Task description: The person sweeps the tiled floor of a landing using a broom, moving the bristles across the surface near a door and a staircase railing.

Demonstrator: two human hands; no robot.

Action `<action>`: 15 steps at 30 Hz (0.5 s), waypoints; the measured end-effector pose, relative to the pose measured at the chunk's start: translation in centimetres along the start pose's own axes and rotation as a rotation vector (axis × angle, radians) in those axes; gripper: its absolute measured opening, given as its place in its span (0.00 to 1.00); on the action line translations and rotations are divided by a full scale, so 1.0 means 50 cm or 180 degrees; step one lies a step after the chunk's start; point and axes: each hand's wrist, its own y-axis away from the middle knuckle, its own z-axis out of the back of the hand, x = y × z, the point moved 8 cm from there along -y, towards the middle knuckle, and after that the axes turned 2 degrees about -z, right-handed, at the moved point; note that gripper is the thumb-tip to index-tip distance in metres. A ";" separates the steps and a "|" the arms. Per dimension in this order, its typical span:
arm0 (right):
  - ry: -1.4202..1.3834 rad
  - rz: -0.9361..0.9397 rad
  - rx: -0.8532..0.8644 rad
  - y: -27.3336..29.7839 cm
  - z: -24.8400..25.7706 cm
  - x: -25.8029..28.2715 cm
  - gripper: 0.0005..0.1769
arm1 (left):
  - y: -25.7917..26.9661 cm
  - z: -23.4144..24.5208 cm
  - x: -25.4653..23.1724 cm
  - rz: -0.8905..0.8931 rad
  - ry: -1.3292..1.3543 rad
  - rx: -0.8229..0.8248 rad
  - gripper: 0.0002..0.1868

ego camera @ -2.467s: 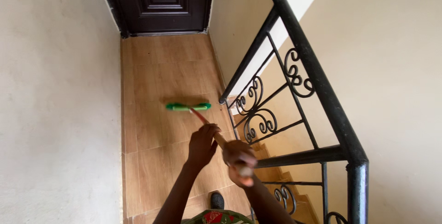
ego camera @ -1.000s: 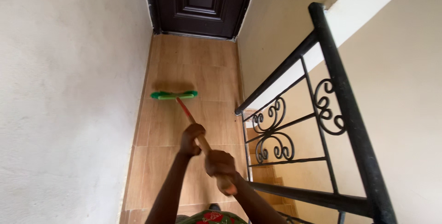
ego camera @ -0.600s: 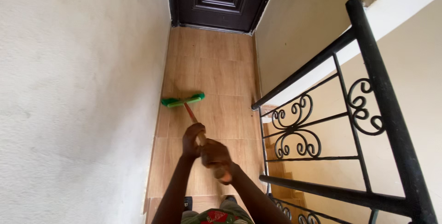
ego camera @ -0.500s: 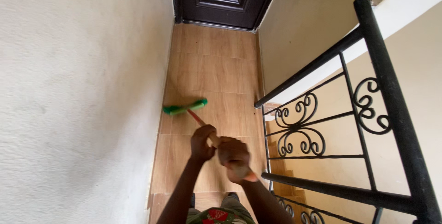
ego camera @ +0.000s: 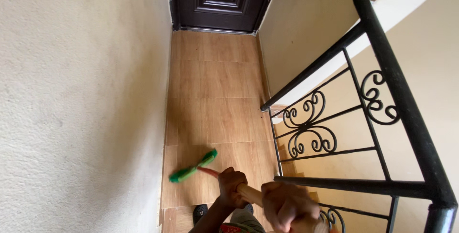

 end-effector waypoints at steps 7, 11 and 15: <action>0.1409 0.1103 0.0070 0.052 -0.049 -0.038 0.24 | -0.024 0.016 0.161 -0.0546 -0.0048 -0.0390 0.29; 0.1446 0.0542 0.0972 0.019 0.035 -0.189 0.28 | -0.045 0.021 0.250 -0.0080 -0.1468 -0.0016 0.19; 0.2089 0.0087 0.1138 0.037 0.139 -0.312 0.42 | -0.009 -0.038 0.326 0.0758 -0.2113 0.0813 0.34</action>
